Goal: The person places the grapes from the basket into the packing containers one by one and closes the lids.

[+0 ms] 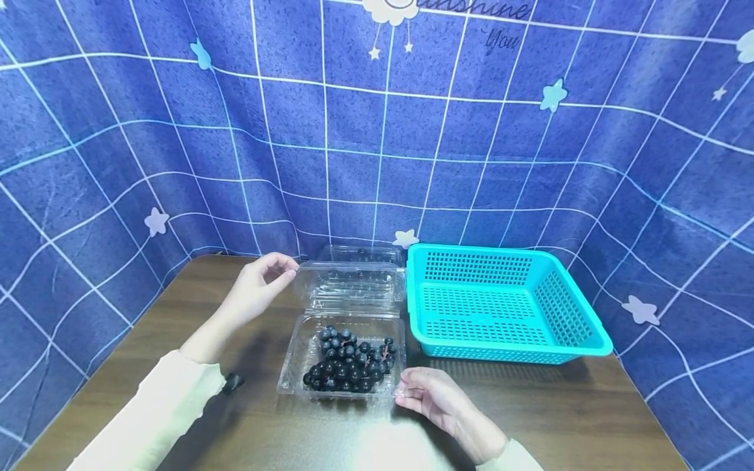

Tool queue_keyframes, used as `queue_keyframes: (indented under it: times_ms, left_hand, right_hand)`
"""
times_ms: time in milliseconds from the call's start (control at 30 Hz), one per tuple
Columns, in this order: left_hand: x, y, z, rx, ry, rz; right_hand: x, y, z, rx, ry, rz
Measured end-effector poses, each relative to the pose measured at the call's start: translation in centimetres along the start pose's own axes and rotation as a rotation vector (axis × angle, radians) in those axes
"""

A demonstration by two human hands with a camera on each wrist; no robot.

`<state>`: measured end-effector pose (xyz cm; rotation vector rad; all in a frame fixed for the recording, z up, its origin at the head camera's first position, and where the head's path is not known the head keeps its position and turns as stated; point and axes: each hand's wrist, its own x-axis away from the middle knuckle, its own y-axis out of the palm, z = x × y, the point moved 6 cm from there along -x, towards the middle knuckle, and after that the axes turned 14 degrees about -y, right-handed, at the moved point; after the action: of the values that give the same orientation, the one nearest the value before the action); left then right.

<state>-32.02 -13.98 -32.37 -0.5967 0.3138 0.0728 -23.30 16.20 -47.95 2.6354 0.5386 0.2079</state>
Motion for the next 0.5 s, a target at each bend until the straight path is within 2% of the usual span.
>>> queue_keyframes:
  times_ms: [500]
  left_hand:
    - [2.5, -0.2, 0.5, -0.053, 0.041, 0.064]
  right_hand:
    - [0.0, -0.1, 0.2, -0.018, -0.003, 0.009]
